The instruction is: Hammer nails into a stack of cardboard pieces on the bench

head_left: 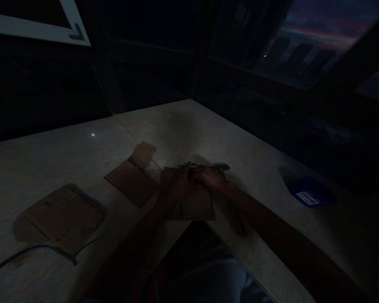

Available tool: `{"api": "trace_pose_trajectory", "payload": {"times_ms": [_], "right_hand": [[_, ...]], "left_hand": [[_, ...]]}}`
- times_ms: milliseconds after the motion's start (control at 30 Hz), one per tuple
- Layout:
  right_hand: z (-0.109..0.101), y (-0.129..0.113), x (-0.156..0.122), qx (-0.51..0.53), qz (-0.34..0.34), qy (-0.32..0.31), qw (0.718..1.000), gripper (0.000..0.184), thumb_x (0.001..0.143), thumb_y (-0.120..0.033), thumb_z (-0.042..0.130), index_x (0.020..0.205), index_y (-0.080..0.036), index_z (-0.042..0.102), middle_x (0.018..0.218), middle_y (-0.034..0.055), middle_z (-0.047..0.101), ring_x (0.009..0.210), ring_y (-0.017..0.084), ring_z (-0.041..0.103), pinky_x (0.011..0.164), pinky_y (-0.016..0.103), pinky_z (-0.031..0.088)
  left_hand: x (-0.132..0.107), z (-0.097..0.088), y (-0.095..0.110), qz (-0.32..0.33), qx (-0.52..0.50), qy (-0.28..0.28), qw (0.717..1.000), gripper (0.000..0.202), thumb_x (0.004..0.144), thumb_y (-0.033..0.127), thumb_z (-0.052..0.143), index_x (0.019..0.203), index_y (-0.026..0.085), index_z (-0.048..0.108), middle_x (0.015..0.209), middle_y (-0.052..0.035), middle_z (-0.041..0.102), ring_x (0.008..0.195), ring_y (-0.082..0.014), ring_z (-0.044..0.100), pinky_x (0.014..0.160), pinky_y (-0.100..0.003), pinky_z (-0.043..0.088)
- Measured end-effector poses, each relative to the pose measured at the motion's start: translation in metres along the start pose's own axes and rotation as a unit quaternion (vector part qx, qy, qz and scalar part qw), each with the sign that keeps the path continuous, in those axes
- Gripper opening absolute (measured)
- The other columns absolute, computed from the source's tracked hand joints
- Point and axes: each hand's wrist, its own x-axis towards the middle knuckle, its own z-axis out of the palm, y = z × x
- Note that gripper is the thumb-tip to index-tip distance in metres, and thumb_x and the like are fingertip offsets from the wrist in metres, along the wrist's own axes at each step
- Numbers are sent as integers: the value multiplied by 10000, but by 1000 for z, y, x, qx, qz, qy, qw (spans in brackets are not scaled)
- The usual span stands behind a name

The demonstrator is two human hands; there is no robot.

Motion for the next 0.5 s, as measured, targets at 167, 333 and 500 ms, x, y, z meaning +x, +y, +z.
{"api": "trace_pose_trajectory", "payload": {"times_ms": [167,333,500], "right_hand": [[-16,8,8,63,-5,36,997,294,851,-58,624,1003,-228,810,1126,40,767,1082,232,671,975,314,488],[-18,37,40,98,110,105,983,198,893,-129,615,967,-170,794,999,67,776,987,249,704,920,352,515],[4,55,75,139,176,84,971,198,954,-282,654,1084,-140,703,1071,68,722,927,206,701,818,374,577]], "left_hand": [[-1,-1,4,17,15,10,1000,930,650,338,877,1455,185,437,1416,-163,569,1308,-344,538,1088,-510,447],[-2,1,3,-2,3,16,1000,1053,641,361,876,1525,218,322,1369,-157,585,1217,-330,585,1017,-495,488],[0,7,-6,-24,-65,65,995,1322,620,302,867,1596,256,-24,1494,-171,439,1102,-247,620,886,-392,551]]}}
